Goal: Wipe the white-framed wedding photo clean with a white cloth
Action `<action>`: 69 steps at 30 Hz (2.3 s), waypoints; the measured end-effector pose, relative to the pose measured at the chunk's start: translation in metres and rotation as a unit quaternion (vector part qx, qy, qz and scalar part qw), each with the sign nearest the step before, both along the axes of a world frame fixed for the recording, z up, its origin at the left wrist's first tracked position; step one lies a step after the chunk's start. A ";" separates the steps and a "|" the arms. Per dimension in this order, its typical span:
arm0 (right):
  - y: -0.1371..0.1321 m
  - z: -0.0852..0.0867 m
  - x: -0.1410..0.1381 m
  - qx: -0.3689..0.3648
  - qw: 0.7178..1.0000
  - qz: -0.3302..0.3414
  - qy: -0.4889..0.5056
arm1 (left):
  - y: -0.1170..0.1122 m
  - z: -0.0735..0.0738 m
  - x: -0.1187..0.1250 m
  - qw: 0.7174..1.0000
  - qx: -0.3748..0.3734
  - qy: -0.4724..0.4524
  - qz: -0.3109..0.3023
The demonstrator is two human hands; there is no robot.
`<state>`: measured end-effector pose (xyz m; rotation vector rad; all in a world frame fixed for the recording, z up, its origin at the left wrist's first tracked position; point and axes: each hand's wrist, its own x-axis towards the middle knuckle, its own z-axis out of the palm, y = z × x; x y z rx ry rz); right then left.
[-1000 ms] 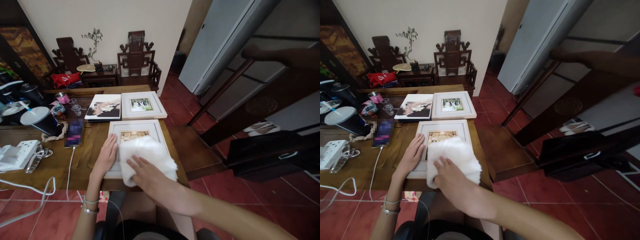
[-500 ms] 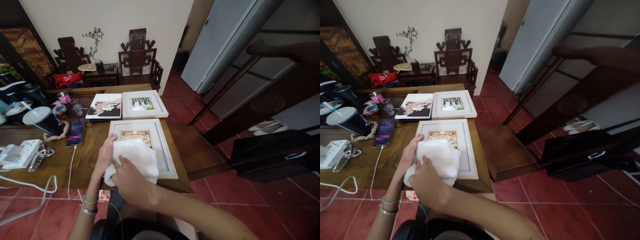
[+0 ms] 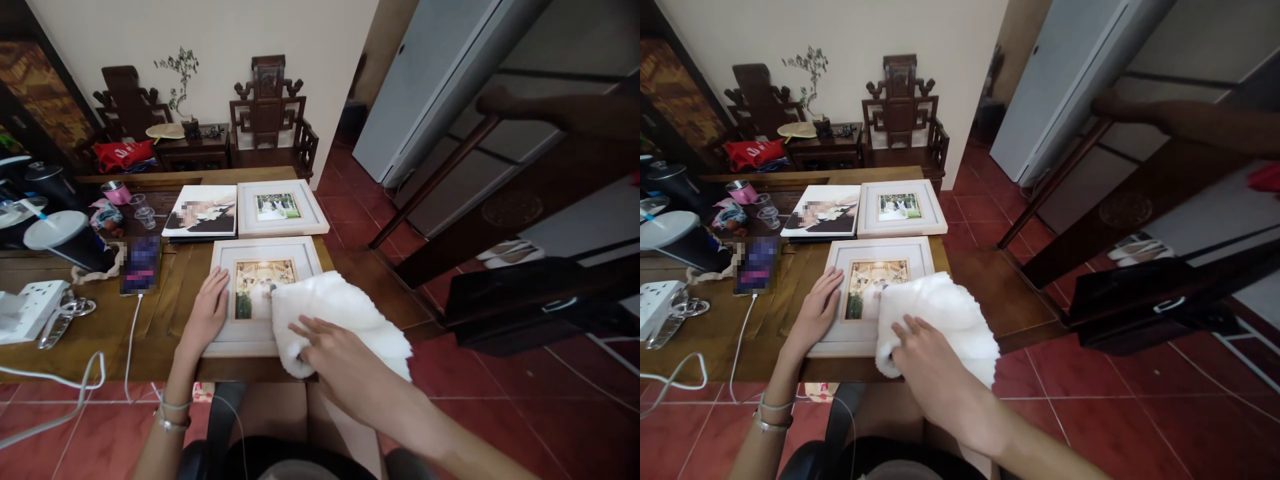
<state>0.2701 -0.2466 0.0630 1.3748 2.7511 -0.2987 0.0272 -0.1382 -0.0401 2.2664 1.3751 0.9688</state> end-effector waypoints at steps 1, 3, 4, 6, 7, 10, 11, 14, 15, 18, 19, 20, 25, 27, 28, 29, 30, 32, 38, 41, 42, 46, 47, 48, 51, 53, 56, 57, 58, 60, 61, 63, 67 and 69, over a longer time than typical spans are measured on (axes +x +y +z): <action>0.002 0.008 -0.007 -0.002 1.000 0.006 -0.003 | 0.000 -0.001 0.000 1.000 -0.002 0.003 -0.001; 0.010 0.015 -0.026 -0.006 1.000 0.018 -0.004 | 0.000 -0.002 -0.001 1.000 -0.006 0.008 -0.003; 0.015 0.015 -0.037 -0.012 1.000 0.021 -0.004 | 0.000 -0.002 -0.001 1.000 -0.007 0.011 -0.004; 0.026 0.005 -0.059 -0.025 0.999 0.025 0.003 | 0.000 -0.002 -0.002 1.000 -0.010 0.016 -0.006; 0.031 -0.003 -0.067 -0.025 0.999 0.025 0.008 | 0.001 -0.002 -0.002 1.000 -0.012 0.020 -0.007; 0.039 -0.035 -0.079 -0.002 1.000 0.025 0.017 | 0.002 0.000 -0.003 0.999 -0.009 0.033 -0.009; 0.039 -0.045 -0.076 0.012 0.999 0.025 0.020 | 0.002 0.000 -0.003 0.999 -0.005 0.036 -0.009; 0.028 -0.063 -0.053 0.048 0.998 0.021 0.024 | 0.002 0.001 -0.003 0.999 0.005 0.036 -0.010; 0.024 -0.064 -0.042 0.055 0.998 0.014 0.021 | 0.002 0.002 -0.003 0.999 0.006 0.034 -0.010; 0.013 -0.048 -0.011 0.055 0.998 -0.012 -0.008 | 0.001 0.001 -0.002 1.000 0.007 0.026 -0.007; 0.011 -0.039 -0.004 0.049 0.999 -0.014 -0.017 | 0.001 0.000 -0.002 1.000 0.008 0.024 -0.007; 0.010 -0.028 -0.001 0.043 0.999 -0.012 -0.024 | 0.001 0.000 -0.002 1.000 0.010 0.021 -0.007; 0.019 0.008 -0.028 0.000 1.000 0.009 -0.030 | 0.001 -0.002 -0.001 1.000 0.014 0.025 -0.007; 0.025 0.002 -0.049 -0.011 0.999 0.038 -0.013 | 0.001 -0.001 -0.001 1.000 0.009 0.028 -0.005; 0.028 -0.005 -0.058 -0.007 0.999 0.053 0.000 | 0.000 -0.001 -0.001 1.000 0.004 0.029 -0.005; 0.029 -0.015 -0.066 0.005 0.998 0.063 0.015 | 0.000 0.000 -0.001 1.000 0.000 0.030 -0.006; 0.029 -0.026 -0.070 0.022 0.997 0.068 0.030 | 0.000 0.001 -0.002 0.999 -0.003 0.031 -0.009; 0.024 -0.050 -0.067 0.057 0.994 0.068 0.057 | -0.001 0.002 -0.002 0.999 -0.003 0.032 -0.017; -0.020 -0.067 0.004 0.087 0.995 -0.018 0.044 | -0.003 0.004 -0.003 0.999 0.024 0.013 -0.038; -0.023 -0.050 0.032 0.099 0.992 -0.065 0.034 | -0.004 0.004 -0.003 0.998 0.025 0.025 -0.045; -0.017 -0.044 0.036 0.105 0.991 -0.071 0.034 | -0.004 0.004 -0.003 0.998 0.025 0.031 -0.045; 0.032 -0.033 0.036 0.128 0.988 -0.082 0.012 | -0.002 0.002 -0.002 0.998 0.028 0.041 -0.044; 0.047 -0.033 0.034 0.133 0.987 -0.086 0.002 | -0.001 0.002 -0.002 0.998 0.029 0.043 -0.043; 0.061 -0.034 0.033 0.139 0.986 -0.090 -0.007 | 0.000 0.001 -0.002 0.998 0.030 0.044 -0.041; 0.089 -0.039 0.028 0.154 0.984 -0.090 -0.022 | 0.001 0.001 -0.002 0.998 0.025 0.048 -0.029; 0.086 -0.044 0.026 0.145 0.987 -0.065 -0.022 | 0.001 0.002 -0.002 0.999 0.018 0.046 -0.022; 0.052 -0.050 0.025 0.106 0.994 -0.030 -0.017 | -0.001 0.003 -0.002 0.999 0.013 0.037 -0.020; 0.036 -0.051 0.026 0.095 0.995 -0.026 -0.015 | -0.001 0.003 -0.001 0.999 0.014 0.033 -0.020; 0.022 -0.051 0.027 0.087 0.996 -0.026 -0.013 | -0.001 0.002 -0.001 0.999 0.016 0.029 -0.020; -0.001 -0.048 0.029 0.080 0.997 -0.022 -0.005 | -0.001 0.001 -0.001 0.999 0.021 0.024 -0.023; -0.008 -0.046 0.031 0.078 0.997 -0.022 0.000 | -0.001 0.001 -0.002 0.999 0.022 0.022 -0.026; -0.007 -0.041 0.035 0.082 0.996 -0.036 0.014 | 0.000 0.000 -0.002 0.999 0.024 0.018 -0.034; 0.034 -0.034 0.043 0.099 0.992 -0.079 0.012 | 0.001 -0.001 -0.002 0.999 0.026 0.021 -0.040; 0.064 -0.032 0.043 0.113 0.989 -0.099 0.001 | 0.002 -0.001 -0.002 0.999 0.023 0.024 -0.036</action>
